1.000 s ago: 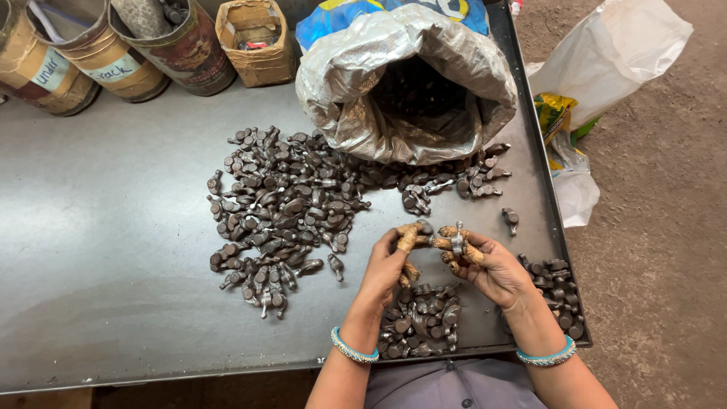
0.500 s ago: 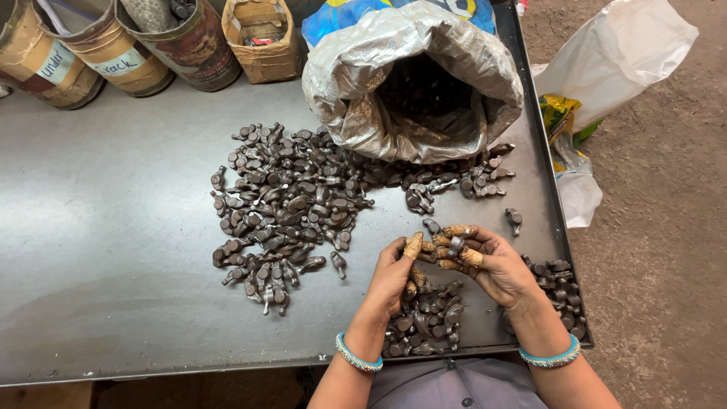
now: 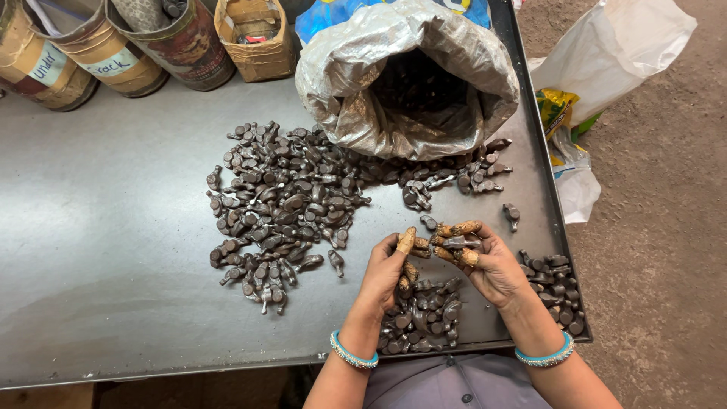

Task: The person picks small dark metal castings one at a time from a pile on a metal table, turns each piece over in their fingers, and places it into one of several piles on the table. Near the end they sweep pieces together and another person reaches into the frame.

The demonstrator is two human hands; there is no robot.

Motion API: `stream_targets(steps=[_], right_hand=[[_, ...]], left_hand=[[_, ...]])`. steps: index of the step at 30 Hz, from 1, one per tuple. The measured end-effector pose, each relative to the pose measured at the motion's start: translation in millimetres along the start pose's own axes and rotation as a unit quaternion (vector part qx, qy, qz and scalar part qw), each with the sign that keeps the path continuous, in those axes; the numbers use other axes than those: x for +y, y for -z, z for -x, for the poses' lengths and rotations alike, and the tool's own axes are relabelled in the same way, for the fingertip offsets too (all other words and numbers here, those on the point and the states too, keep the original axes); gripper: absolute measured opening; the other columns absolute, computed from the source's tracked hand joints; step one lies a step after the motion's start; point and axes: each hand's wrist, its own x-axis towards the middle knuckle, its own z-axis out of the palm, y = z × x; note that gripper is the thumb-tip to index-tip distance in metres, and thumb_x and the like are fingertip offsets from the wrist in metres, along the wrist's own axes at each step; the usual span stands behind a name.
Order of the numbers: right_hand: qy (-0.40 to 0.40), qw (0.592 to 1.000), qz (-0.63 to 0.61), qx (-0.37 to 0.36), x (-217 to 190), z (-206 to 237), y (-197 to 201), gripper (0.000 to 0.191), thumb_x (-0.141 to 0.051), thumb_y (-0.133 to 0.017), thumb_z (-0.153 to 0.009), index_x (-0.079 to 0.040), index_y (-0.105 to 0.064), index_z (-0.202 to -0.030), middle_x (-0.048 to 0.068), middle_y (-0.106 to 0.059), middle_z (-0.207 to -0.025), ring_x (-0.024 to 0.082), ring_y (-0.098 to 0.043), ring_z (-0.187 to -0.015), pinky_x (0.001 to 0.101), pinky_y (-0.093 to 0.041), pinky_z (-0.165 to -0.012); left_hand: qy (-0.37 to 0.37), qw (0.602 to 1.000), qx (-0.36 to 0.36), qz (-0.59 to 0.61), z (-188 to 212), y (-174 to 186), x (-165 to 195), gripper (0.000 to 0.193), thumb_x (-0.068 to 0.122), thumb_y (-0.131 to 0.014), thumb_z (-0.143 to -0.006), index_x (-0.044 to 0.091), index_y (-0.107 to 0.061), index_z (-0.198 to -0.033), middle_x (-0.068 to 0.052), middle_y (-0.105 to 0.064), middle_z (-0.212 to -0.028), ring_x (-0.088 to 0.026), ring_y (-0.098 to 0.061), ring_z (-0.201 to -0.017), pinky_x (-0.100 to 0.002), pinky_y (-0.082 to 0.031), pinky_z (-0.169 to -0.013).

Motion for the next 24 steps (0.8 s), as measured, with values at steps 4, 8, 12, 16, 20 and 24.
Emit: stream_targets(steps=[4, 8, 12, 16, 20, 24], right_hand=[[-0.003, 1.0, 0.013, 0.004, -2.7, 1.0, -4.1, 0.041, 0.006, -0.074, -0.084, 0.002, -0.059, -0.122, 0.022, -0.068, -0.127, 0.032, -0.068, -0.116, 0.0483, -0.054, -0.105], [-0.004, 1.0, 0.02, -0.001, -2.8, 1.3, -4.7, 0.042, 0.003, -0.074, -0.083, 0.001, -0.06, -0.123, 0.021, -0.069, -0.126, 0.031, -0.069, -0.115, 0.0477, -0.056, -0.104], [-0.012, 0.999, 0.045, 0.013, -2.5, 2.1, -1.3, 0.045, 0.001, -0.075, -0.083, 0.001, -0.061, -0.126, 0.018, -0.069, -0.123, 0.028, -0.07, -0.111, 0.0453, -0.059, -0.099], [-0.024, 0.998, 0.058, 0.026, -2.1, 3.6, 3.5, 0.043, -0.001, -0.076, -0.085, -0.001, -0.061, -0.124, 0.014, -0.069, -0.119, 0.026, -0.071, -0.105, 0.0445, -0.062, -0.09], [-0.03, 0.997, 0.055, 0.039, -0.4, 4.8, 7.5, 0.044, -0.001, -0.078, -0.082, -0.003, -0.061, -0.123, 0.011, -0.069, -0.115, 0.024, -0.072, -0.1, 0.0396, -0.063, -0.083], [-0.022, 0.998, 0.041, 0.043, 1.2, 4.8, 11.0, 0.044, 0.002, -0.078, -0.082, -0.004, -0.06, -0.122, 0.011, -0.069, -0.115, 0.022, -0.071, -0.099, 0.0366, -0.062, -0.081]], left_hand=[[-0.004, 1.0, 0.017, -0.025, -1.4, 2.9, -0.9, 0.035, 0.021, -0.066, -0.099, -0.005, -0.064, -0.123, -0.005, -0.07, -0.099, -0.008, -0.061, -0.075, -0.025, -0.05, -0.057], [0.003, 0.999, 0.032, -0.021, -0.7, 1.7, -0.5, 0.036, 0.022, -0.067, -0.099, -0.003, -0.064, -0.124, -0.005, -0.071, -0.102, -0.006, -0.063, -0.078, -0.022, -0.052, -0.06], [0.001, 1.0, 0.008, -0.015, 2.1, -0.4, 2.7, 0.032, 0.023, -0.067, -0.099, -0.004, -0.066, -0.118, -0.005, -0.071, -0.095, -0.007, -0.061, -0.071, -0.023, -0.05, -0.055], [-0.003, 0.999, 0.003, -0.037, 6.1, -1.8, 8.4, 0.029, 0.024, -0.066, -0.101, -0.002, -0.069, -0.113, -0.003, -0.071, -0.09, -0.005, -0.055, -0.062, -0.021, -0.044, -0.05], [0.013, 1.0, 0.006, -0.026, 8.9, -4.1, 12.7, 0.028, 0.024, -0.065, -0.1, -0.001, -0.069, -0.111, -0.004, -0.073, -0.09, -0.005, -0.058, -0.063, -0.022, -0.046, -0.051], [0.005, 0.999, 0.003, -0.04, 9.4, -4.1, 14.3, 0.028, 0.023, -0.065, -0.1, -0.002, -0.069, -0.111, -0.006, -0.073, -0.091, -0.006, -0.062, -0.066, -0.022, -0.048, -0.053]])
